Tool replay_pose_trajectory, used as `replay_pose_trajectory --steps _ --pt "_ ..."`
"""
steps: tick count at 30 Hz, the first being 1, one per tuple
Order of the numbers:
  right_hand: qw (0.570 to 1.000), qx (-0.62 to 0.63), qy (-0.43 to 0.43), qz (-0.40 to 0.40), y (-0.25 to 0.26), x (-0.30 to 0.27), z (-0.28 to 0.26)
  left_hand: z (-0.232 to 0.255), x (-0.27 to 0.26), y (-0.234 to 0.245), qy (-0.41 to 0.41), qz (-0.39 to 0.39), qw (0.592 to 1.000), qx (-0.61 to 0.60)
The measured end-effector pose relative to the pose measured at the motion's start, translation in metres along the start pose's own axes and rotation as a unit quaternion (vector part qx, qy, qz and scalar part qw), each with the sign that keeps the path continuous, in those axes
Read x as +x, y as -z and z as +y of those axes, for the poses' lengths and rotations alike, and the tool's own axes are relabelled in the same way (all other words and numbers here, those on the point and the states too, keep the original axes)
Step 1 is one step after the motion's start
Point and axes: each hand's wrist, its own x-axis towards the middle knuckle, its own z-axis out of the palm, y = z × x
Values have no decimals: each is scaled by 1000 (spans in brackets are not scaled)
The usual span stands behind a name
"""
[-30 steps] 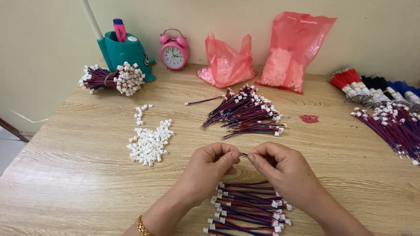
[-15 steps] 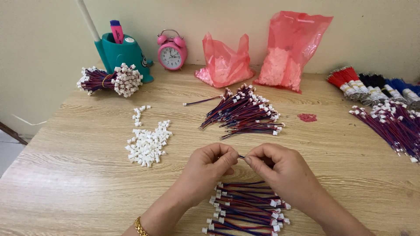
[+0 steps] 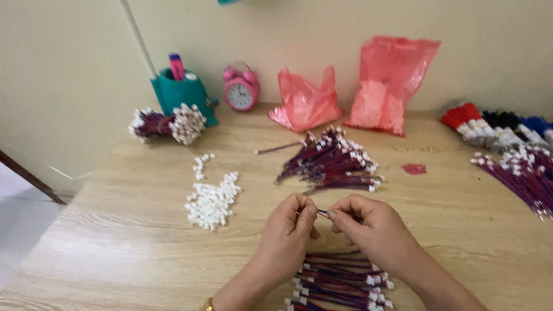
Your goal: Assembling small electronic wire connectors by manually attaching plastic housings to wire bundles.
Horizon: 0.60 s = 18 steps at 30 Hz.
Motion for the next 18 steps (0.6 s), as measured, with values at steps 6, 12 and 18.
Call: replay_pose_trajectory --steps 6,12,18 --pt "988 -130 82 -10 -11 6 -30 6 4 15 57 37 997 -42" --pt "988 -85 117 -55 -23 29 -25 6 12 28 38 50 998 -26" --pt "991 -17 131 -29 -31 31 -21 12 10 30 55 61 996 -17"
